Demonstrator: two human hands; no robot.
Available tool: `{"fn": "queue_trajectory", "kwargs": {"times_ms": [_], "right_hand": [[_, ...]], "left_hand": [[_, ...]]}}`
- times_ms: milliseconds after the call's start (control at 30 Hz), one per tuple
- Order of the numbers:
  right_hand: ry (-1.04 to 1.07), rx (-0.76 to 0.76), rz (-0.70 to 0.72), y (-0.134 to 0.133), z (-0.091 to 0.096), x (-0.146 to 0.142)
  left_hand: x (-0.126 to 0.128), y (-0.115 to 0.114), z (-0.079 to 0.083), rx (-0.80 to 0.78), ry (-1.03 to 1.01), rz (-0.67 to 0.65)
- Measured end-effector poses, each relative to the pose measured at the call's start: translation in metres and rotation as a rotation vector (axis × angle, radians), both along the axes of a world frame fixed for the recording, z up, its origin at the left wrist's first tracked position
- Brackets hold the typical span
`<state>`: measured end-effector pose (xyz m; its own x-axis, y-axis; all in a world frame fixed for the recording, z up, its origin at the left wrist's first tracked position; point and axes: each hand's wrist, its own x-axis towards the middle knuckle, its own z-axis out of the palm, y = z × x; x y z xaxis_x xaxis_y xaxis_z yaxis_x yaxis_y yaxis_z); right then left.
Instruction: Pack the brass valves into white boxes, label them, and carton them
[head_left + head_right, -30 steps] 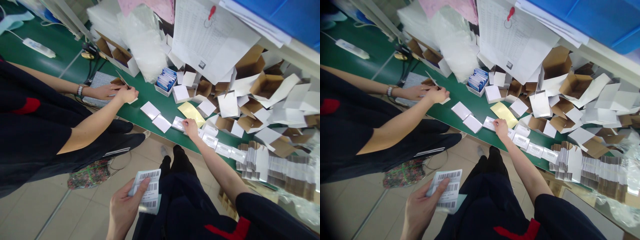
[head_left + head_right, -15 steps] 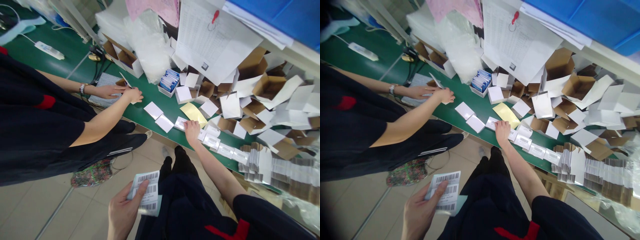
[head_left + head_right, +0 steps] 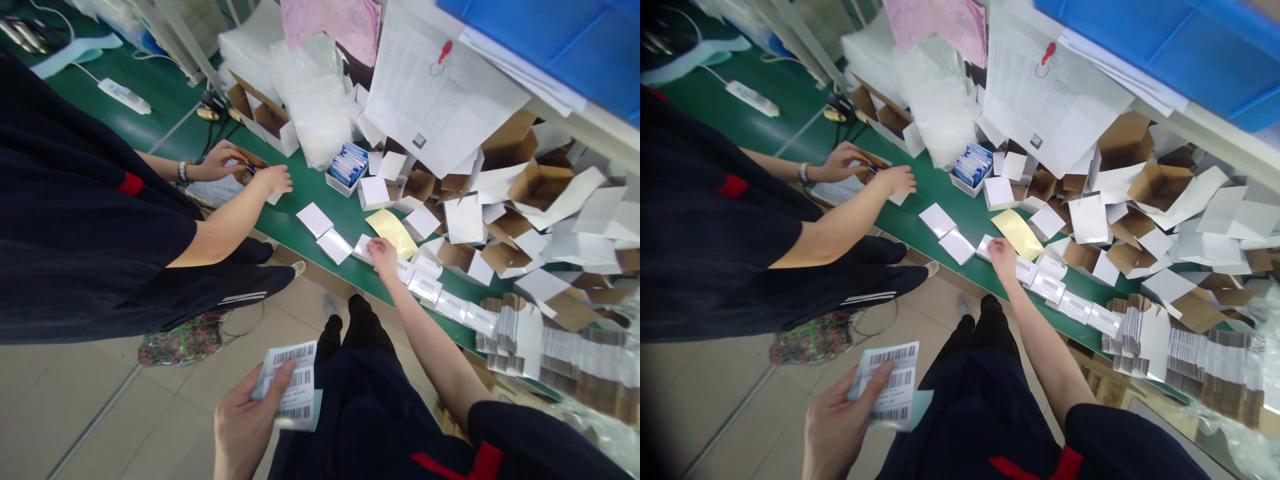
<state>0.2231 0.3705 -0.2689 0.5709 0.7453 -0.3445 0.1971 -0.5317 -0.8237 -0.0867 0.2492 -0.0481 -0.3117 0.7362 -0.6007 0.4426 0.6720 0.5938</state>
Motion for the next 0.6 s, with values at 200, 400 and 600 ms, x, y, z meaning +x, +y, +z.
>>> {"fn": "queue_trajectory", "kwargs": {"times_ms": [200, 400, 600], "right_hand": [[0.374, 0.048, -0.144, 0.036, 0.024, 0.019], [0.605, 0.176, 0.047, -0.016, 0.132, -0.027], [0.519, 0.226, 0.730, -0.103, 0.248, -0.098]], "left_hand": [[-0.002, -0.009, 0.000, 0.054, -0.039, 0.002], [0.004, -0.004, 0.008, 0.245, -0.073, -0.053], [0.008, 0.008, 0.023, 0.406, -0.325, -0.352]]}}
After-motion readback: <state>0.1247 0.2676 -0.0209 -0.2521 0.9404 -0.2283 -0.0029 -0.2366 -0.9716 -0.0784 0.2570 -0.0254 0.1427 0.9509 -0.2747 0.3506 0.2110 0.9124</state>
